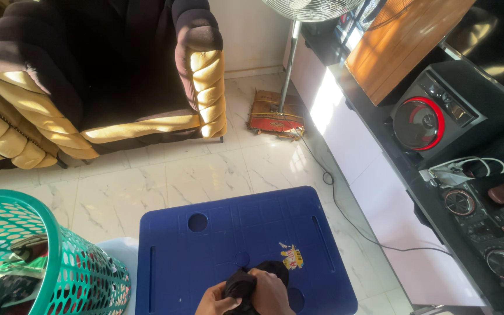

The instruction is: The person takes items of clothing from a green laundry basket, folds them individually on a blue plastic table, and places the folded items into an open dresser drawer.

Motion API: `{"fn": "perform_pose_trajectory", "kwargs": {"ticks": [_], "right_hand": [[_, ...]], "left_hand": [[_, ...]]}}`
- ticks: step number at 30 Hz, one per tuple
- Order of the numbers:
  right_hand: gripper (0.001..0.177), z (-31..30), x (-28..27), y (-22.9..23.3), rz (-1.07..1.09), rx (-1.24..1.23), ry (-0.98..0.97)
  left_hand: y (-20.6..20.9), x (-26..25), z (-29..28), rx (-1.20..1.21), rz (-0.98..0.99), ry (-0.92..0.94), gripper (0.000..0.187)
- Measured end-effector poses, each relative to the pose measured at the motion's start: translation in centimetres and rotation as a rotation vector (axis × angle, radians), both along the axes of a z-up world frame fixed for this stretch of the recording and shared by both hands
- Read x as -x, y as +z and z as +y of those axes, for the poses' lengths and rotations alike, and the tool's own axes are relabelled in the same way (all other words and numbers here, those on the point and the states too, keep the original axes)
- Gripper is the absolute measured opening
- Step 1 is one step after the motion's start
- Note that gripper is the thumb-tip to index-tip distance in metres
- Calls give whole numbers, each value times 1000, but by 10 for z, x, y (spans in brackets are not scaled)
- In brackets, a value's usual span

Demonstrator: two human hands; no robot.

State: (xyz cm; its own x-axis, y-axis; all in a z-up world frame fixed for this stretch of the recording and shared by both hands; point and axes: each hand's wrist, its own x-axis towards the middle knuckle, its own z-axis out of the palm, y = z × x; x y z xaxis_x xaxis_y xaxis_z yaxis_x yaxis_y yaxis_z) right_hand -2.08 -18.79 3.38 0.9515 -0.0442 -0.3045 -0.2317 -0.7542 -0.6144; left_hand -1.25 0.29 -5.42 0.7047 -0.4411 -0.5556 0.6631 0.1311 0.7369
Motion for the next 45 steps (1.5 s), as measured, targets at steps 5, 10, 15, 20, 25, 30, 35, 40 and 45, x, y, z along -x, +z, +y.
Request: {"fn": "perform_pose_trajectory", "kwargs": {"ticks": [5,10,15,20,25,30,35,40,45], "right_hand": [[32,-6,-3,-23,285,-848,-251],[46,-9,-2,19,470,-1297,-143],[42,-12,-4,22,485,-1231,-205],[29,-11,0,-29,176,-811,-24],[34,-9,-3,-27,-27,-682,62],[69,-35,-11,27,245,-1180,-315],[32,-35,-18,47,-73,-685,-81],[15,-100,-39,84,-284,-1386,-665],[23,-195,-32,142,-659,-1612,-510]], "left_hand": [[48,-2,-10,-558,-88,-7,41],[52,-9,-4,-1031,-113,-33,32],[-41,-18,9,-329,-22,150,34],[-78,10,3,139,-168,499,33],[16,-5,-19,474,94,448,41],[113,-5,-10,358,216,350,61],[123,-9,-10,10,-244,21,74],[108,-12,11,-1004,-298,-503,58],[-7,5,93,-1468,-392,-314,26]]}}
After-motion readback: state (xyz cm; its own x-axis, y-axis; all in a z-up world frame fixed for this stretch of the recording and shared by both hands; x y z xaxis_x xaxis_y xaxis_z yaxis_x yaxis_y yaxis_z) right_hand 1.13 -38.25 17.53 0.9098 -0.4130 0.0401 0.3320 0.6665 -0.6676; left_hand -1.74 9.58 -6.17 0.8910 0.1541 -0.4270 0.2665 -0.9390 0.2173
